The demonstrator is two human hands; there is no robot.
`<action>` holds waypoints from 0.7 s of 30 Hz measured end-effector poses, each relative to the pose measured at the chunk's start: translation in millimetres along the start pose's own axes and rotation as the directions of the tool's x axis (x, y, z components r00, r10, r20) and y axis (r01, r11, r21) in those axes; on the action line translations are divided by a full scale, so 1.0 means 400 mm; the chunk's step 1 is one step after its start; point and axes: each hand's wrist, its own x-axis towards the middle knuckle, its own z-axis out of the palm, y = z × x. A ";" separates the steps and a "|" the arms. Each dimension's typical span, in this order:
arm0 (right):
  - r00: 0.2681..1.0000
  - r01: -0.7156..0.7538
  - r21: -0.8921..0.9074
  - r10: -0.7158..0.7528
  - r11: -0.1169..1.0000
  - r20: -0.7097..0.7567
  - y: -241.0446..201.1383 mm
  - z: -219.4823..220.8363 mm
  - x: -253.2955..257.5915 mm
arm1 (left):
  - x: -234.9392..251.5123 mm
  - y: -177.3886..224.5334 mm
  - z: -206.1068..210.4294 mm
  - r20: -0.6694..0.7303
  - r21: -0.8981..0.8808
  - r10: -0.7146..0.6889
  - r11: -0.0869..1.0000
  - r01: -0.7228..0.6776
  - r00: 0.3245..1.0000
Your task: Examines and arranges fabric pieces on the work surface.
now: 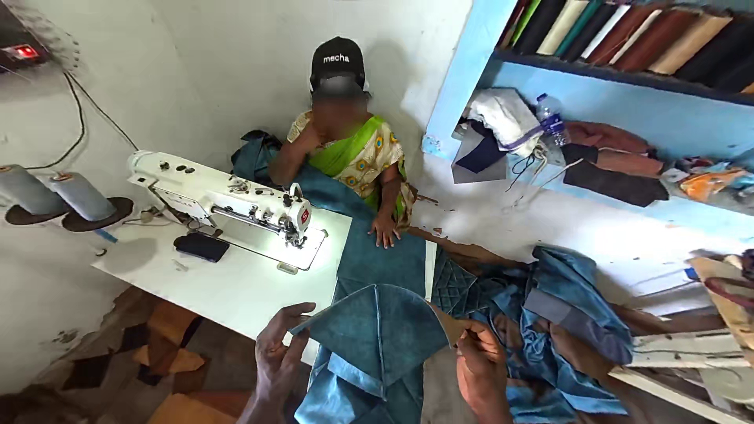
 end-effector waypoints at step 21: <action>0.998 0.062 0.001 -0.062 0.998 -0.025 -0.006 0.007 -0.008 | -0.020 -0.006 -0.016 -0.011 0.050 0.036 0.998 -0.036 0.999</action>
